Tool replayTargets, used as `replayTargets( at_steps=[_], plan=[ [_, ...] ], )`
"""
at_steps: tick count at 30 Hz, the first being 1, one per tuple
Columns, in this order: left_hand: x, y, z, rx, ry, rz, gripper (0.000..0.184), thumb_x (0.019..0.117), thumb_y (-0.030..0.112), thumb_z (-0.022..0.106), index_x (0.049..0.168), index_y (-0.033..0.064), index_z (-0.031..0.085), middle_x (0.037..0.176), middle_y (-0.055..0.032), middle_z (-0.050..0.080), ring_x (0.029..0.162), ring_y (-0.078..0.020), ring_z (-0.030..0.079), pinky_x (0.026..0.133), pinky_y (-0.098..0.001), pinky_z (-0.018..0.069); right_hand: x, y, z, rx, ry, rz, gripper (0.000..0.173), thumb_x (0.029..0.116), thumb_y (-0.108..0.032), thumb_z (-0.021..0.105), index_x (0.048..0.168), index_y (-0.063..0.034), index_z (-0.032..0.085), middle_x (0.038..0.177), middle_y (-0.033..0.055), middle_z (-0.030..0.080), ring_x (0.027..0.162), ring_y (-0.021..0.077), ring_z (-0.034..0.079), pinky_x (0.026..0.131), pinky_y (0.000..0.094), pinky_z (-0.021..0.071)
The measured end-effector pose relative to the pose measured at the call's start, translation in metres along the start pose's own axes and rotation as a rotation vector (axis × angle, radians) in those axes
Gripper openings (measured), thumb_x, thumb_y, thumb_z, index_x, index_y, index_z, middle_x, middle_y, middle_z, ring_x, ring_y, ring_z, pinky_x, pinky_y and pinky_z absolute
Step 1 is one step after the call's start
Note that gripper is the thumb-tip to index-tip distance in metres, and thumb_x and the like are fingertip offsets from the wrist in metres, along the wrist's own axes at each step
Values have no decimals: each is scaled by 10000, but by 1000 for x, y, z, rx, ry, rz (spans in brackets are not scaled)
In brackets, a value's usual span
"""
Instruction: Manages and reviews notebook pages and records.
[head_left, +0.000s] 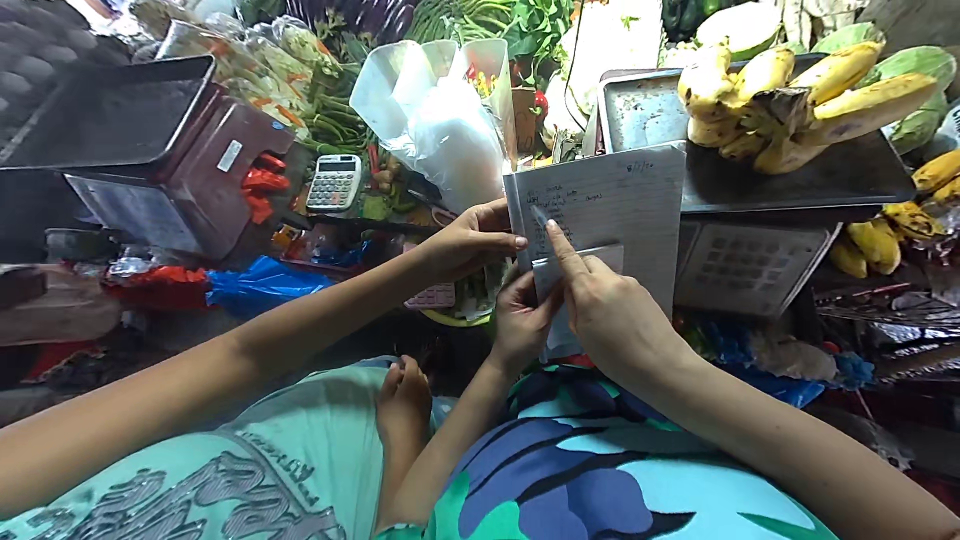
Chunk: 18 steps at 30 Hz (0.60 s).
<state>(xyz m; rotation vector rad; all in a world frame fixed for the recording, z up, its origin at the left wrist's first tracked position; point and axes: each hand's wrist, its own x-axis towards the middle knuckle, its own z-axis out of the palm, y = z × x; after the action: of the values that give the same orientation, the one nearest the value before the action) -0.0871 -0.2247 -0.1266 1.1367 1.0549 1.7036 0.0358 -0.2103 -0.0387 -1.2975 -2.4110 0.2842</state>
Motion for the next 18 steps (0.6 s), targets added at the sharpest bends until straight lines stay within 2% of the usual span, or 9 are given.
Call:
replayTargets(
  at_steps=[7, 12, 18],
  plan=[
    [1, 2, -1, 88, -7, 5, 166, 873, -64, 680, 1020, 2, 723, 1097, -53, 694, 969, -90, 676, 868, -259, 587, 2, -1, 0, -5, -7, 6, 600, 1015, -43, 509, 1598, -81, 371, 905, 153, 656, 626, 258, 664, 558, 370, 563],
    [0, -1, -1, 90, -6, 42, 115, 860, -38, 709, 954, 13, 752, 1115, -40, 698, 995, -53, 660, 872, -228, 571, 1, 0, 3, -10, 7, 11, 599, 1017, -45, 510, 1598, -86, 373, 909, 156, 650, 612, 256, 659, 547, 373, 559],
    [2, -2, -1, 92, -26, 69, 85, 869, -3, 721, 942, 22, 755, 1123, -36, 691, 1022, -48, 648, 889, -225, 561, 0, 3, 4, -24, 13, 1, 582, 1027, -64, 491, 1597, -86, 376, 881, 152, 646, 612, 261, 657, 558, 375, 558]
  ],
)
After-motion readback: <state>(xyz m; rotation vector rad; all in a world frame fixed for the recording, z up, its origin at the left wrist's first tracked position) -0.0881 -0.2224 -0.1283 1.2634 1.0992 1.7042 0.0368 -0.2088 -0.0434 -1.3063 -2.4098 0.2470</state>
